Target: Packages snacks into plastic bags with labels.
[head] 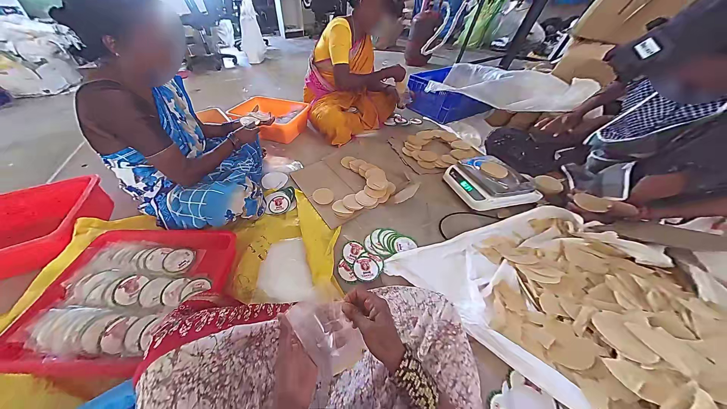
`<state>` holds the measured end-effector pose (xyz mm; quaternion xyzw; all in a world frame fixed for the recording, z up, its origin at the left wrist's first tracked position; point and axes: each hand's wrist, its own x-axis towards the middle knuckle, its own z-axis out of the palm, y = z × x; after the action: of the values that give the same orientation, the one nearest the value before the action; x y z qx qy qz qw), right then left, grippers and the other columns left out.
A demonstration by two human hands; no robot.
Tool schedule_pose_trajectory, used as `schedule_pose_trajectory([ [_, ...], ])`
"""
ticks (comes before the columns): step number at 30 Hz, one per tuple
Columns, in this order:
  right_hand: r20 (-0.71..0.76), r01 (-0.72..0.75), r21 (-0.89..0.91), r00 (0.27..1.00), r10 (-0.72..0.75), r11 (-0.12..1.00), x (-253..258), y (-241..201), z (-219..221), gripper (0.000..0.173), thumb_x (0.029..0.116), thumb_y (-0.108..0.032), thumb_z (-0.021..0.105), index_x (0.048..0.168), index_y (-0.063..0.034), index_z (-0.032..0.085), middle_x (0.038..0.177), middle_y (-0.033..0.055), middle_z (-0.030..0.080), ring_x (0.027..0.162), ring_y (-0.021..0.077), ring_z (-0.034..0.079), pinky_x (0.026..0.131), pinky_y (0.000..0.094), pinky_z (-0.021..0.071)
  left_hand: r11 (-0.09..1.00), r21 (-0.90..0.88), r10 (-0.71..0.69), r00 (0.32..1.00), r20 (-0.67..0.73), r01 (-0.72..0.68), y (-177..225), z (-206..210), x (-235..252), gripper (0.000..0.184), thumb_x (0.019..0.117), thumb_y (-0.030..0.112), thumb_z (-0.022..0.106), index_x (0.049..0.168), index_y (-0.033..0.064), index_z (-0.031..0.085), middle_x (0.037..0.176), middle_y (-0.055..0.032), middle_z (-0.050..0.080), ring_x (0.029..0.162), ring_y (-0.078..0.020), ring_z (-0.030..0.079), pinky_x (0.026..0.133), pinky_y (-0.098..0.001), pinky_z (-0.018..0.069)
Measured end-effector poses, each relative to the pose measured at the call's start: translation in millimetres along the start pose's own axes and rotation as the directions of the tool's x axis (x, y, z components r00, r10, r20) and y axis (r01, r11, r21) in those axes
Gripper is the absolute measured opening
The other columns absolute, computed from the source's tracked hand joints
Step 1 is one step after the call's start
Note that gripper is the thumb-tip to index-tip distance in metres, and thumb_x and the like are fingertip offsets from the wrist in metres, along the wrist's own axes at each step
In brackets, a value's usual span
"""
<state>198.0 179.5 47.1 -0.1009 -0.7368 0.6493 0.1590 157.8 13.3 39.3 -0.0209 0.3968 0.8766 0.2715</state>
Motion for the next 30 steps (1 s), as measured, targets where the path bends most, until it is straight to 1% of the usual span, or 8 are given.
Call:
schedule_pose_trajectory([
  [2, -0.018, 0.062, -0.314, 0.997, -0.071, 0.947, -10.2, -4.2, -2.7, 0.015, 0.0966, -0.011, 0.058, 0.096, -0.0011, 0.068, 0.074, 0.0037, 0.066, 0.064, 0.0096, 0.063, 0.062, 0.0273, 0.0541, 0.998, 0.006, -0.06, 0.987, 0.146, 0.06, 2.9, -11.3, 2.3, 0.096, 0.0858, 0.085, 0.039, 0.132, 0.0039, 0.059, 0.116, -0.0147, 0.073, 0.103, -0.0325, 0.073, 0.084, -0.051, 0.0612],
  [5, 0.015, 0.131, -0.46, 0.99, -0.139, 0.878, -24.8, -6.2, -2.4, 0.019, 0.0976, -0.018, 0.06, 0.095, -0.0011, 0.068, 0.074, 0.0091, 0.068, 0.064, 0.0193, 0.067, 0.061, 0.0382, 0.0562, 0.952, 0.285, 0.075, 0.986, 0.147, -0.114, 3.1, -15.6, 0.1, 0.036, 0.1047, 0.027, 0.051, 0.12, -0.0015, 0.067, 0.1, -0.01, 0.075, 0.086, -0.0194, 0.073, 0.078, -0.0356, 0.0619],
  [9, 0.164, 0.025, -0.024, 0.986, -0.02, 0.999, -34.7, -10.4, -1.0, 0.051, 0.0914, -0.037, 0.074, 0.122, 0.0017, 0.061, 0.094, 0.0004, 0.072, 0.08, 0.0062, 0.069, 0.074, 0.0263, 0.0599, 0.803, 0.527, 0.199, 0.958, 0.204, -0.279, -1.2, -19.7, -2.4, 0.01, 0.096, 0.006, 0.063, 0.095, 0.0044, 0.073, 0.079, 0.0032, 0.071, 0.068, -0.0017, 0.064, 0.066, -0.0193, 0.0552],
  [12, 0.107, -0.045, 0.205, 0.994, 0.023, 0.978, -37.3, -13.2, 8.4, 0.028, 0.0878, -0.008, 0.074, 0.112, -0.0005, 0.063, 0.087, -0.0038, 0.071, 0.076, 0.0044, 0.068, 0.071, 0.0244, 0.059, 0.675, 0.648, 0.267, 0.936, 0.231, -0.353, -4.9, -15.1, -7.4, 0.013, 0.0939, 0.014, 0.066, 0.085, 0.0062, 0.072, 0.071, 0.009, 0.066, 0.067, 0.004, 0.06, 0.066, -0.0168, 0.0528],
  [16, 0.187, -0.205, 0.36, 0.972, 0.145, 0.91, -35.2, -22.9, 6.4, 0.079, 0.0783, -0.019, 0.082, 0.143, 0.0028, 0.043, 0.105, 0.0022, 0.07, 0.094, 0.0117, 0.07, 0.084, 0.0305, 0.0608, 0.641, 0.618, 0.304, 0.89, 0.34, -0.455, -1.3, -15.5, -10.1, 0.013, 0.0968, 0.008, 0.063, 0.1, 0.0007, 0.073, 0.09, 0.0027, 0.073, 0.085, -0.0007, 0.068, 0.082, -0.0224, 0.0587],
  [21, 0.046, -0.106, 0.442, 0.994, 0.095, 0.891, -34.9, -23.3, 5.8, 0.016, 0.0803, 0.006, 0.074, 0.086, -0.0088, 0.074, 0.08, -0.0027, 0.074, 0.074, 0.0031, 0.069, 0.07, 0.0212, 0.0584, 0.729, 0.51, 0.301, 0.883, 0.361, -0.456, 4.3, -10.8, -10.1, 0.02, 0.0924, 0.007, 0.069, 0.111, -0.0002, 0.068, 0.096, 0.0005, 0.073, 0.089, -0.0057, 0.069, 0.084, -0.0251, 0.0585],
  [25, -0.03, 0.034, 0.352, 0.999, -0.025, 0.935, -30.6, -17.5, 3.1, 0.013, 0.0849, -0.001, 0.073, 0.08, -0.0134, 0.072, 0.075, -0.0095, 0.07, 0.07, -0.0019, 0.065, 0.068, 0.0172, 0.0554, 0.789, 0.543, 0.106, 0.934, 0.341, -0.288, 4.3, -15.3, -6.0, 0.017, 0.0949, 0.016, 0.07, 0.105, 0.0022, 0.073, 0.092, 0.0012, 0.074, 0.085, -0.005, 0.069, 0.08, -0.0241, 0.059],
  [30, -0.067, -0.016, 0.058, 0.998, 0.02, 0.998, 16.1, 8.6, -33.1, 0.026, 0.1026, -0.019, 0.052, 0.089, -0.0071, 0.069, 0.082, -0.0056, 0.071, 0.077, 0.0039, 0.068, 0.077, 0.0268, 0.058, 0.663, 0.59, 0.277, 0.883, 0.379, -0.461, 13.2, -23.8, 29.8, 0.009, 0.0918, 0.01, 0.07, 0.094, 0.0009, 0.071, 0.087, 0.0034, 0.07, 0.082, -0.0007, 0.065, 0.078, -0.0215, 0.0569],
])
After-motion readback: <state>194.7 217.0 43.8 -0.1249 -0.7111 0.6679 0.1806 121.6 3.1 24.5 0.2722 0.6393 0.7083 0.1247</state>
